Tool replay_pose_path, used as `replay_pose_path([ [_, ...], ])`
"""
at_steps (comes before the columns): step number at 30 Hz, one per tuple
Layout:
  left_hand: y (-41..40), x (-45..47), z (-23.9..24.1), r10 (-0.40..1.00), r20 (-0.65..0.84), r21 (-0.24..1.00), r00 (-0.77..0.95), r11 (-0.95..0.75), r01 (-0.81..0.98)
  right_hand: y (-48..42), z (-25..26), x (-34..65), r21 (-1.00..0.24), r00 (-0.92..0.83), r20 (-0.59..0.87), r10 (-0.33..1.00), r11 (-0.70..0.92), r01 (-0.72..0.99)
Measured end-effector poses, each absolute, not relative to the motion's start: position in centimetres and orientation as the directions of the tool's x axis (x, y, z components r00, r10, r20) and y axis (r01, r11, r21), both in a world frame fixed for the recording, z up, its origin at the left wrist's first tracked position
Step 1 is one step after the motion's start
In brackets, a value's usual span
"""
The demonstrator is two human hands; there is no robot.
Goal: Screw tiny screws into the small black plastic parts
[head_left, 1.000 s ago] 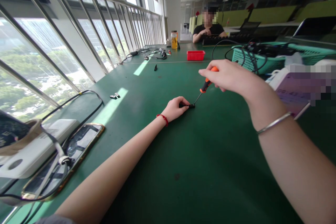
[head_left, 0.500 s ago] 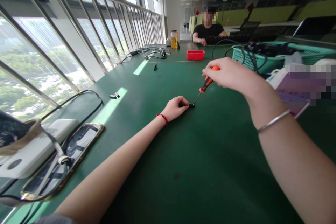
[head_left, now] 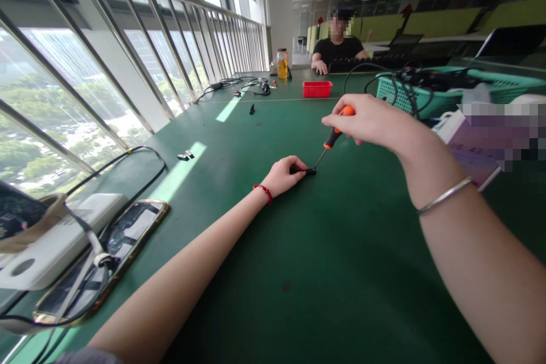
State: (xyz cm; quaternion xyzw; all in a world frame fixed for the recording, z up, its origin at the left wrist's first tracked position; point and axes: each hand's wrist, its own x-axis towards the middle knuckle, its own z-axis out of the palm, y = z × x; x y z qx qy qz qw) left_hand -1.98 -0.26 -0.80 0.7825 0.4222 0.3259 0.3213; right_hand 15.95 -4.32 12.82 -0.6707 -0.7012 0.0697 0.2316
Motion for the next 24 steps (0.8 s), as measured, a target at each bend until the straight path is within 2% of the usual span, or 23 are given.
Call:
replay_pose_path([
  [4, -0.2, -2.0, -0.9, 0.869, 0.240, 0.770, 0.433, -0.443, 0.460, -4.2, 12.8, 16.0, -0.398, 0.029, 0.205, 0.978, 0.056, 0.916],
  [10, -0.2, -1.9, -0.9, 0.869, 0.251, 0.766, 0.426, -0.447, 0.462, -4.1, 12.6, 16.0, -0.440, -0.014, 0.247, 0.969, 0.125, 0.889],
  [20, -0.4, -2.0, -0.8, 0.866, 0.250, 0.763, 0.434, -0.452, 0.462, -4.8, 13.5, 15.6, -0.350, 0.027, 0.239, 0.971, 0.060, 0.935],
  [24, -0.3, -1.9, -0.9, 0.864, 0.257, 0.768, 0.432, -0.454, 0.452, -5.0, 13.5, 15.2, -0.352, -0.020, 0.261, 0.965, 0.114, 0.929],
])
